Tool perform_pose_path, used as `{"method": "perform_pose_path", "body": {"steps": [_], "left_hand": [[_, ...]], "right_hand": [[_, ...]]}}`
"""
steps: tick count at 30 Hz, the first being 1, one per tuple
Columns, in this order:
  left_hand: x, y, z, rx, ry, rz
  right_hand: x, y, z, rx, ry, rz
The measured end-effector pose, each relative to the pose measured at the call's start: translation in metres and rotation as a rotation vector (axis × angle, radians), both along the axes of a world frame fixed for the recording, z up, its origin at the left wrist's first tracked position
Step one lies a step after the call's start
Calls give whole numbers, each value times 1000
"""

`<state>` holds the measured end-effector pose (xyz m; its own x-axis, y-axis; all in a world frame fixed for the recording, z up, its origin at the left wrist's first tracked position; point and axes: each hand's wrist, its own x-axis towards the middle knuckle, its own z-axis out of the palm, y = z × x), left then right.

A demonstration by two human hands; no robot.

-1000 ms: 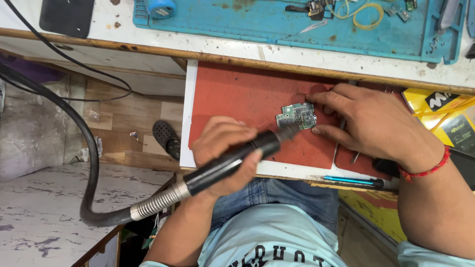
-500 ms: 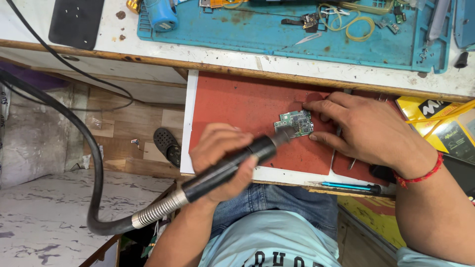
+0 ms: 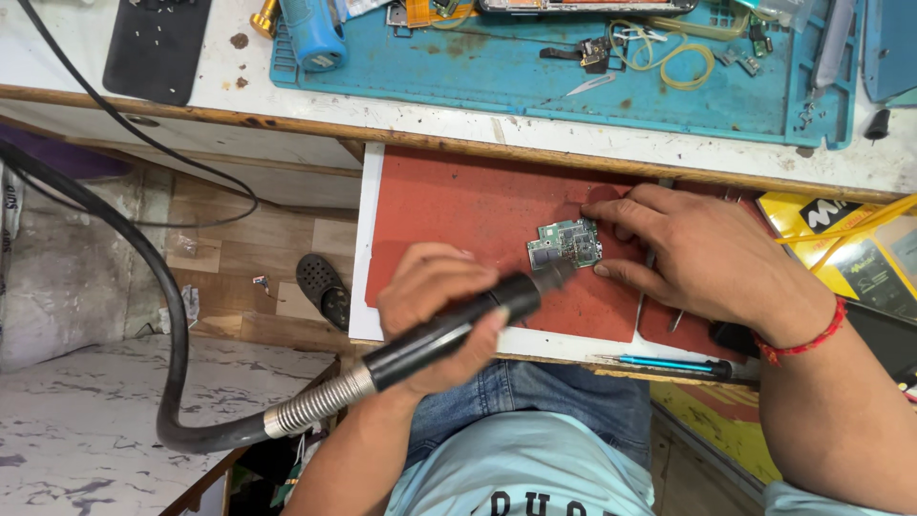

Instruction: The person solders components on a disassembled phone motherboard placed on a red mat, holding the board steady with one hand while working the soldering iron with the other. They set the phone housing aside, use tweezers on the board, then use a hot air gun to heat the motherboard.

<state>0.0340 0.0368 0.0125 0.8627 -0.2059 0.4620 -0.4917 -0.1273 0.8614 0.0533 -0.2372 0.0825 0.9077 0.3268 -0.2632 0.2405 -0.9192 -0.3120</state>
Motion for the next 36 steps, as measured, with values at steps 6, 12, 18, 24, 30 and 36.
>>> {"method": "perform_pose_path", "body": {"steps": [6,12,18,24,30,36], "left_hand": [[-2,3,-3,-23,-28,-17],[-6,4,-5,-62,2,98],[-4,1,-3,-36,-38,47],[-5,3,-4,-49,-19,56],[-5,4,-5,-15,-36,65],[-3,0,-3,-21,-35,96]], "right_hand": [[0,0,0,8,-4,2],[0,0,-1,3,6,-7],[0,1,1,25,-17,17],[-1,2,1,42,-22,26],[-1,0,-1,58,2,10],[0,-2,-4,52,-2,31]]}}
